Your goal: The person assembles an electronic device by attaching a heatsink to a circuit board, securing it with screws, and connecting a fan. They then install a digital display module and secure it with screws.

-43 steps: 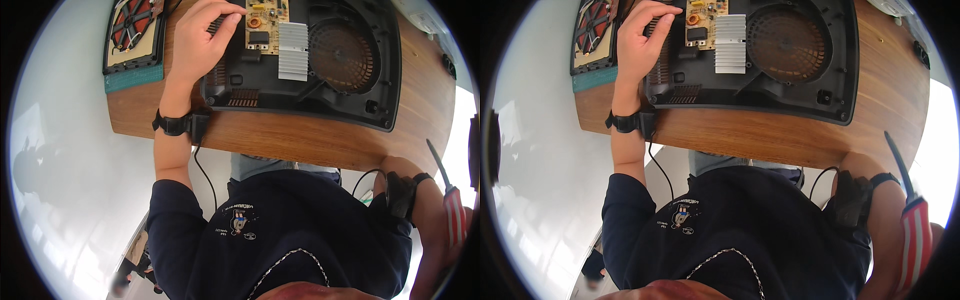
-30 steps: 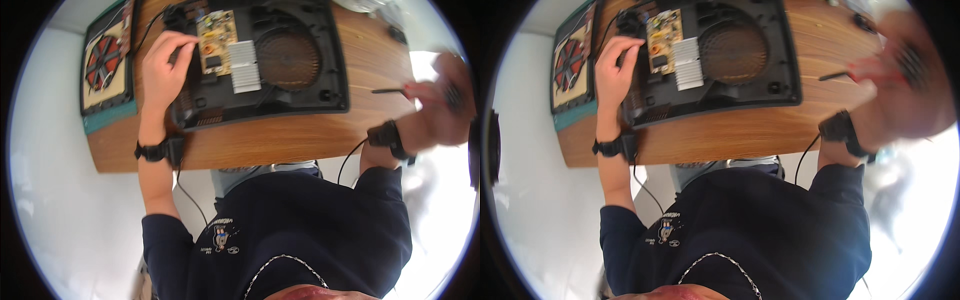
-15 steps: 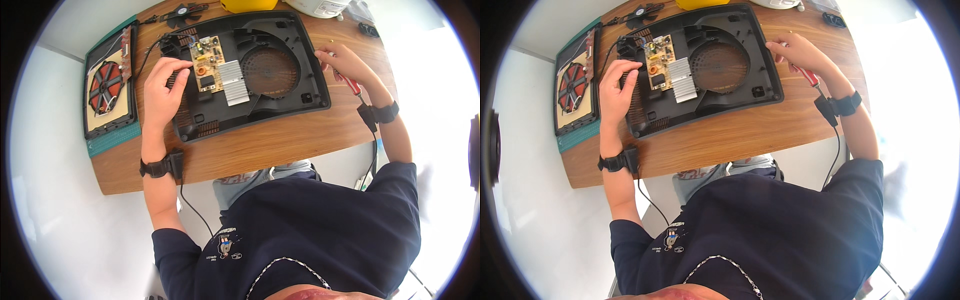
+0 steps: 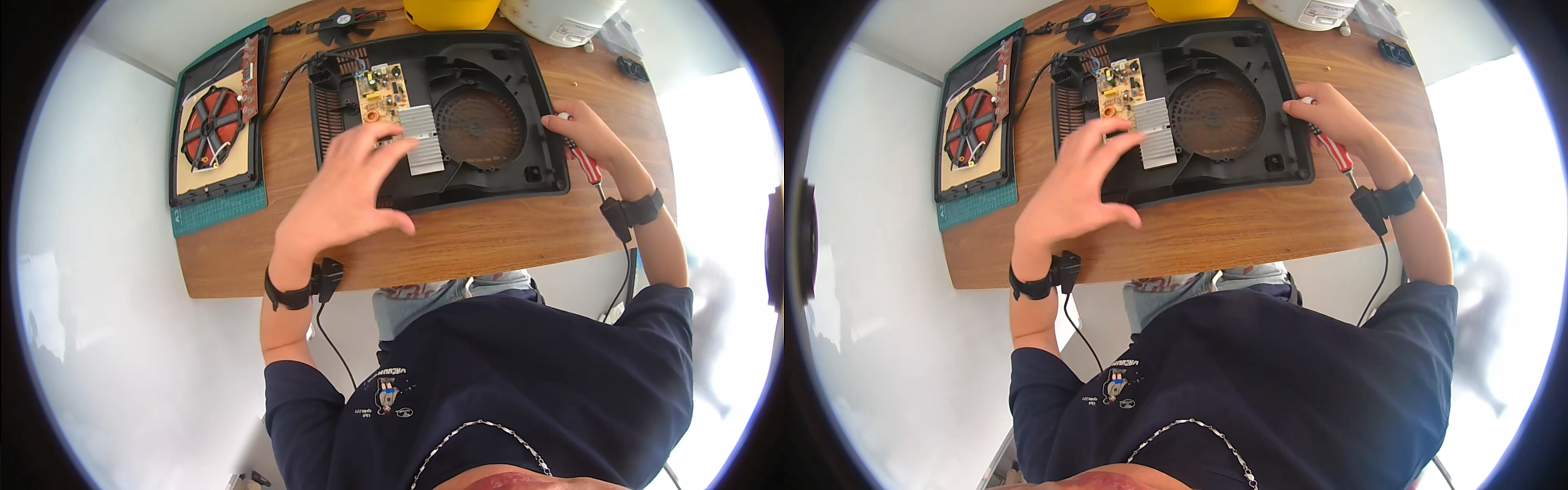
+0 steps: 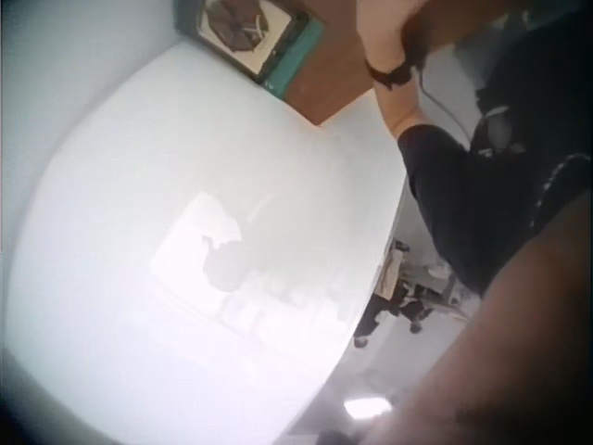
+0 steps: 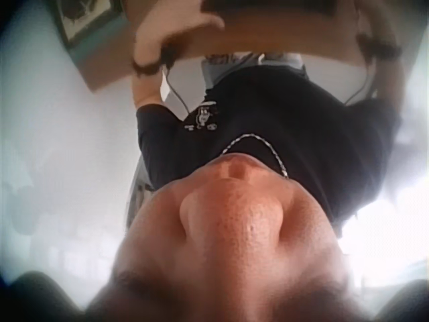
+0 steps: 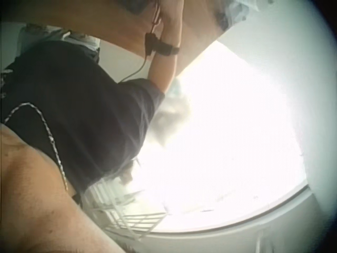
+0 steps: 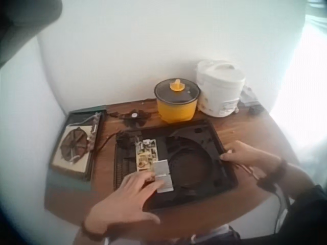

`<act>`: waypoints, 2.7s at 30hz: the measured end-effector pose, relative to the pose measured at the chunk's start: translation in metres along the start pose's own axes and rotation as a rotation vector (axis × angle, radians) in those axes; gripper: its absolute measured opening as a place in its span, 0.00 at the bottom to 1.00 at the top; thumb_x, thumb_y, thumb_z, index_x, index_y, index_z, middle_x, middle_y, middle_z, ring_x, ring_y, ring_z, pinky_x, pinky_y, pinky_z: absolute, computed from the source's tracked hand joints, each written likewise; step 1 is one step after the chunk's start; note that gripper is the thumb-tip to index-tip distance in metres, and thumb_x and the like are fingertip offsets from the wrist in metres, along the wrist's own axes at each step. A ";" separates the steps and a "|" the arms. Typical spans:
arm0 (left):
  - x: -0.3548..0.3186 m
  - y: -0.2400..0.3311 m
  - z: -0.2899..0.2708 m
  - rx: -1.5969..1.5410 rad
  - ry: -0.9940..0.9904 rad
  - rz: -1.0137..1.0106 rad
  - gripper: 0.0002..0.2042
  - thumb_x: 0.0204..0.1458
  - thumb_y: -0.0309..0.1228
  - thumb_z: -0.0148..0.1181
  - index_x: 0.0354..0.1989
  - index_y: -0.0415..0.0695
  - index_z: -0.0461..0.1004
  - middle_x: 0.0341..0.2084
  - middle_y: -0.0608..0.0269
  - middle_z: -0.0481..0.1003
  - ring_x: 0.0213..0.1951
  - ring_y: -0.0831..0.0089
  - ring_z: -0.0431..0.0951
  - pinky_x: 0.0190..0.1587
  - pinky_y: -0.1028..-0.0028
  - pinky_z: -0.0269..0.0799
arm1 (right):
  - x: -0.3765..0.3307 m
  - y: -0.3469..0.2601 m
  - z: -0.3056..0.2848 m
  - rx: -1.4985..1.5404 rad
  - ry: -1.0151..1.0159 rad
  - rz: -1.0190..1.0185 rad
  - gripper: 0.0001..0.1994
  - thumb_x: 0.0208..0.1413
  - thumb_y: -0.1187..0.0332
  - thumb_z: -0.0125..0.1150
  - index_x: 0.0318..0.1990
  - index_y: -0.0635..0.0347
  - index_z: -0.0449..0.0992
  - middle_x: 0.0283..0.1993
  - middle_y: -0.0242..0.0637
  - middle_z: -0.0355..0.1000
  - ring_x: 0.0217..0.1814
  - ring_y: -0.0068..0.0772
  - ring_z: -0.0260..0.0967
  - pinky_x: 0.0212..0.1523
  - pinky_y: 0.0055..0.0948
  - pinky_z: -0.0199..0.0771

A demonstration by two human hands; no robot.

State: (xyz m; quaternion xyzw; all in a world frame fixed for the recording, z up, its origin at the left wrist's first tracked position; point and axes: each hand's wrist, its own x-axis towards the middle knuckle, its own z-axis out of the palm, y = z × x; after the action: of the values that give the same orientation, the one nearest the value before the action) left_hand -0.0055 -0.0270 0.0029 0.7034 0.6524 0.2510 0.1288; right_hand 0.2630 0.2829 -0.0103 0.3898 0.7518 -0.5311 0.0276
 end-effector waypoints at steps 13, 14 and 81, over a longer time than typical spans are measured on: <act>0.006 0.030 0.017 0.232 -0.153 -0.089 0.47 0.43 0.35 0.80 0.74 0.48 0.60 0.71 0.50 0.57 0.72 0.47 0.58 0.73 0.51 0.57 | -0.005 -0.006 0.008 -0.024 -0.118 0.035 0.13 0.66 0.64 0.61 0.38 0.68 0.80 0.24 0.33 0.74 0.21 0.22 0.71 0.25 0.24 0.70; 0.006 0.031 0.015 0.219 -0.155 -0.088 0.47 0.44 0.34 0.79 0.74 0.48 0.60 0.71 0.50 0.58 0.72 0.47 0.58 0.73 0.51 0.58 | -0.004 -0.007 0.008 -0.032 -0.129 0.040 0.13 0.66 0.64 0.61 0.38 0.68 0.80 0.24 0.33 0.74 0.21 0.22 0.71 0.25 0.25 0.70; 0.162 0.018 0.025 -0.029 -0.177 -0.499 0.23 0.58 0.50 0.67 0.30 0.37 0.82 0.20 0.57 0.82 0.24 0.71 0.86 0.28 0.73 0.81 | 0.026 -0.053 0.039 -0.539 0.120 -0.592 0.15 0.58 0.63 0.68 0.51 0.53 0.83 0.33 0.38 0.80 0.28 0.37 0.78 0.34 0.36 0.77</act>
State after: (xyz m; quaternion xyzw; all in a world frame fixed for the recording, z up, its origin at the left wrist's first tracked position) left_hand 0.0266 0.1340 0.0214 0.5378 0.7884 0.1583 0.2532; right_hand 0.1981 0.2589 0.0021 0.1654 0.9442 -0.2764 -0.0694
